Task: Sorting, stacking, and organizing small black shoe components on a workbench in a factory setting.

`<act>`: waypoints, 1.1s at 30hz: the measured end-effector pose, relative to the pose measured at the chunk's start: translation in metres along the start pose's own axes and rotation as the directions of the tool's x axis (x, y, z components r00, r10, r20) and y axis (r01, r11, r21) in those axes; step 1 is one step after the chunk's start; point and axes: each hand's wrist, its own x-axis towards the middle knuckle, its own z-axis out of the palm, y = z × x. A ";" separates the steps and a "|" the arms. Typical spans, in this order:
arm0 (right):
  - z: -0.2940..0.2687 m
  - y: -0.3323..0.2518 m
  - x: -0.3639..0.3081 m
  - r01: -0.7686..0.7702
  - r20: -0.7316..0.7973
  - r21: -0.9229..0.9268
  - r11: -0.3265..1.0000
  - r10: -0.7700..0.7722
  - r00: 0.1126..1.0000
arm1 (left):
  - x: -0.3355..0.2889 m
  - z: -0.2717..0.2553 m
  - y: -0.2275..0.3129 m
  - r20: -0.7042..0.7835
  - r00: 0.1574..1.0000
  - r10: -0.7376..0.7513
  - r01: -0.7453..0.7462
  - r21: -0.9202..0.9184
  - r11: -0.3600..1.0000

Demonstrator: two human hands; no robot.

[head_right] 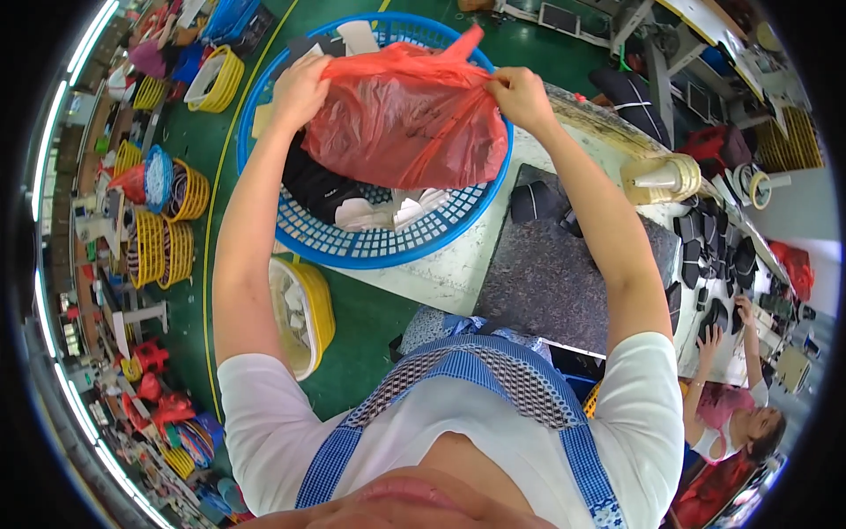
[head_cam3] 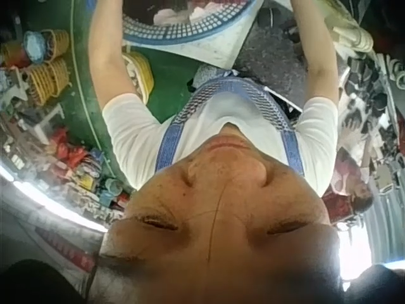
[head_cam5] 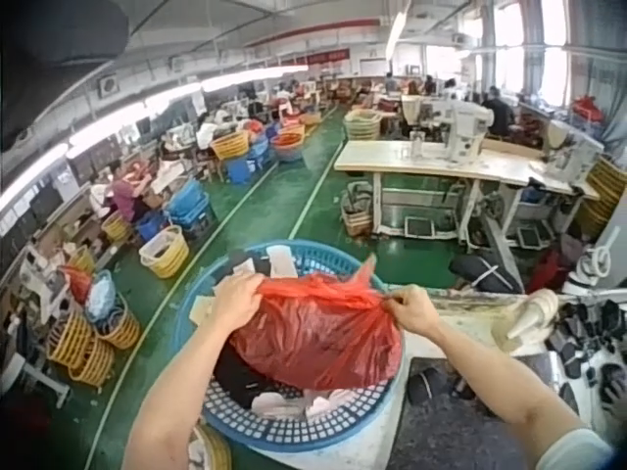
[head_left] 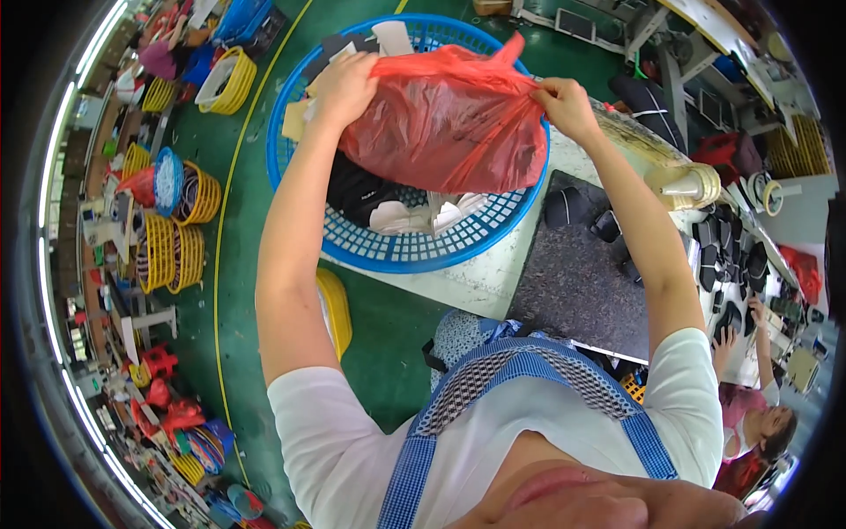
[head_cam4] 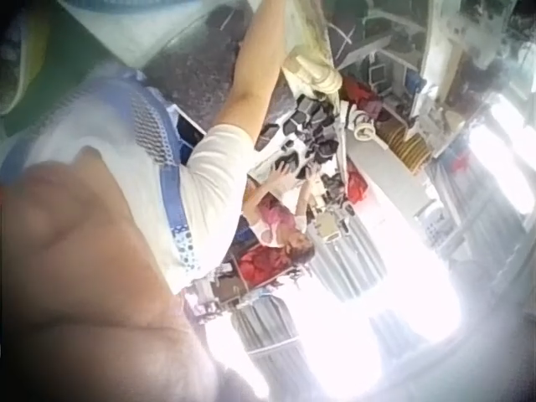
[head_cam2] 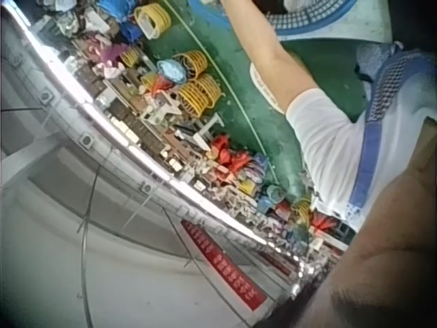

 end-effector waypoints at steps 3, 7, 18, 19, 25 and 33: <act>0.008 0.021 -0.004 0.221 -0.135 -0.065 0.973 -0.228 0.964 | 0.016 0.000 0.022 -0.049 0.999 0.002 -0.009 -0.147 0.989; 0.031 -0.055 -0.013 0.285 -0.295 0.139 0.948 -0.235 0.926 | 0.031 -0.006 0.066 -0.075 0.984 0.162 -0.175 -0.241 0.955; -0.044 -0.104 0.033 -0.007 -0.186 0.684 0.729 0.184 0.965 | 0.111 -0.097 -0.014 -0.279 0.918 -0.283 -0.038 -0.770 0.637; -0.038 -0.104 0.024 -0.096 -0.096 0.676 0.731 0.216 0.972 | 0.109 -0.098 -0.031 -0.220 0.919 -0.327 -0.013 -0.846 0.533; -0.032 -0.050 0.002 -0.279 0.021 0.474 0.835 0.306 0.952 | 0.065 -0.092 0.039 0.125 0.992 -0.025 0.126 -0.945 0.302; -0.043 -0.098 0.015 0.329 -0.022 -0.046 0.943 -0.331 0.944 | -0.005 -0.145 0.089 0.154 0.958 0.241 -0.069 -0.694 0.717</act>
